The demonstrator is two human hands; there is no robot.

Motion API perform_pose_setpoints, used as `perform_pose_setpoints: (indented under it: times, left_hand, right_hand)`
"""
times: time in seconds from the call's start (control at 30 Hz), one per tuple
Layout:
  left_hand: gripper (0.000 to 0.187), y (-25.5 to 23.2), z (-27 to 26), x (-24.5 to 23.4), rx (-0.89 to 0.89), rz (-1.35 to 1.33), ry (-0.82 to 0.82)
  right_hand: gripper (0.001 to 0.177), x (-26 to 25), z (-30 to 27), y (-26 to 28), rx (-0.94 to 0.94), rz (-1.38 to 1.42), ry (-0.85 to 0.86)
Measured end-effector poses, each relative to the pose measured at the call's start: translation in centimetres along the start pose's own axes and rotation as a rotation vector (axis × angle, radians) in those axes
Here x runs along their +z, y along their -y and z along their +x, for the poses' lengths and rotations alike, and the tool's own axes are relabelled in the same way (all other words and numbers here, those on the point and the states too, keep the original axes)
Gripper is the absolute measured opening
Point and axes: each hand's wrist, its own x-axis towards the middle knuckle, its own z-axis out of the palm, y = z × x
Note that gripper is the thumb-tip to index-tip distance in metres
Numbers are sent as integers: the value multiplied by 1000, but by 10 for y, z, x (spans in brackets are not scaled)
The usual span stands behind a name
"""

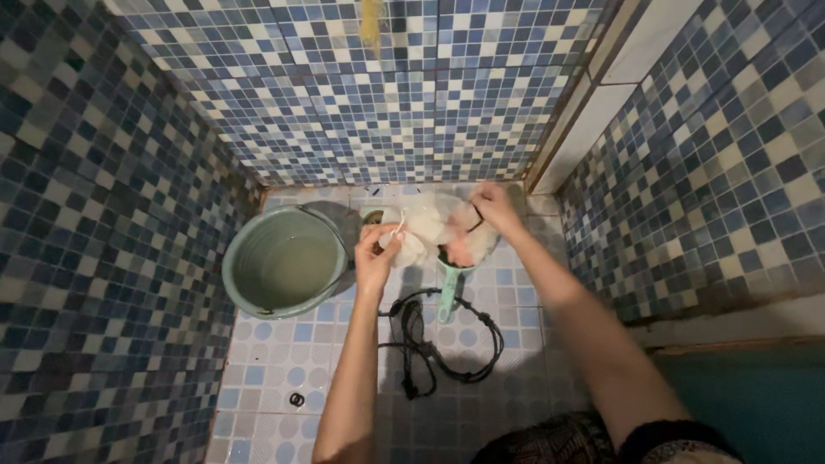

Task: The person organizes bathroom items by picking up toiletries and a bag from the floor and placing them on a wall-mounted shelf. They also rinse a yellow cloth with water from a green scoop and hang it on a hook.

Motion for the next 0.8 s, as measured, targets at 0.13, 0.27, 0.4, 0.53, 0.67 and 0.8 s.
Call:
perform_pose_setpoints:
  times: [0.13,0.27,0.4,0.53,0.67,0.8]
  left_hand:
    - [17,-11,-2,-3,367,153,-86]
    - [14,-20,-3,-3,264,131,-56]
    - [14,-27,-1,7,143,74,12]
    - [14,-31,5,21,404,73,94]
    - [17,-34,7,30,215,45,95]
    - [16,-17,7,31,192,37,58]
  right_hand:
    - [26,-14,2,96,436,184,134]
    - [20,-10,-9,155,190,301,342]
    - [29,8,-16,172,-152,134,572]
    - [28,20,-26,169,-335,-107,448]
    - [21,18,-23,148,-124,-97,314]
    - [20,11,-11,125,47,-69,286]
